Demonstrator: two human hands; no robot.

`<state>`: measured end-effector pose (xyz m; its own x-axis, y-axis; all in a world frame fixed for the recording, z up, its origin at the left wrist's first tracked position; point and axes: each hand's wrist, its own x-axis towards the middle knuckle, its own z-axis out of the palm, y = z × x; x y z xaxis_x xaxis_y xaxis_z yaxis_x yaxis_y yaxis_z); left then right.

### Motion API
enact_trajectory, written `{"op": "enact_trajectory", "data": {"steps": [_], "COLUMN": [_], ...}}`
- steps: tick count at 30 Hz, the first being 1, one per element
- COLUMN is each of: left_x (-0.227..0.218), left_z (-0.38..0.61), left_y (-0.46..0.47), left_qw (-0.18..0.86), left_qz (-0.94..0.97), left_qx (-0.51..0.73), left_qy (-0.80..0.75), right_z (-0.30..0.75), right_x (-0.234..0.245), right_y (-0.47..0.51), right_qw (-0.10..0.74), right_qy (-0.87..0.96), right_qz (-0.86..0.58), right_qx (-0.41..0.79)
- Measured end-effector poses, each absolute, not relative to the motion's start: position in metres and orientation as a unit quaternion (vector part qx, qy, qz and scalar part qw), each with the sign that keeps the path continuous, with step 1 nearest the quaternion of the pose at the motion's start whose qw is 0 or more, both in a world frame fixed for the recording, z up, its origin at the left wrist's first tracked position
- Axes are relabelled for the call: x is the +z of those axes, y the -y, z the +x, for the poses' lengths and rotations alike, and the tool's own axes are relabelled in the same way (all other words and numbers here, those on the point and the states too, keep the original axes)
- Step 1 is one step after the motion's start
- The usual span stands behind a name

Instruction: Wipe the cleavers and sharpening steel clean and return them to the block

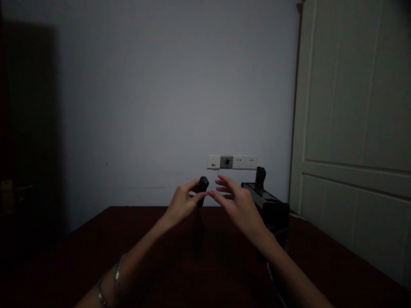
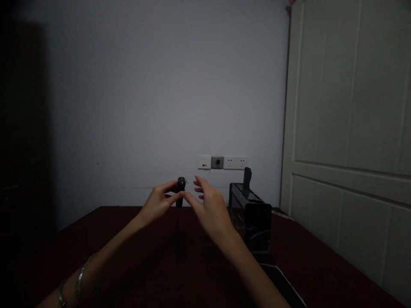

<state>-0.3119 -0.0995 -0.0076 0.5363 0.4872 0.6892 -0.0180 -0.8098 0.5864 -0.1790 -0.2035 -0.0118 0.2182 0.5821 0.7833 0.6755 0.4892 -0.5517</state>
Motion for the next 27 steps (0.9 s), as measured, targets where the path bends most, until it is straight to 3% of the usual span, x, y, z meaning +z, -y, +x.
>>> {"op": "enact_trajectory", "data": {"steps": [10, 27], "left_x": [-0.018, -0.025], "left_z": [-0.316, -0.322], "left_y": [0.108, 0.117], "left_qw": [0.256, 0.129], "left_qz": [0.837, 0.86], "left_qx": [0.465, 0.48], "left_qy": [-0.133, -0.114], "right_z": [-0.195, -0.203], "right_x": [-0.009, -0.007], "right_y": [0.201, 0.198], "right_qw": [0.579, 0.506], "right_qy": [0.622, 0.637], "right_qz": [-0.522, -0.572], "right_qx": [-0.072, -0.11]}}
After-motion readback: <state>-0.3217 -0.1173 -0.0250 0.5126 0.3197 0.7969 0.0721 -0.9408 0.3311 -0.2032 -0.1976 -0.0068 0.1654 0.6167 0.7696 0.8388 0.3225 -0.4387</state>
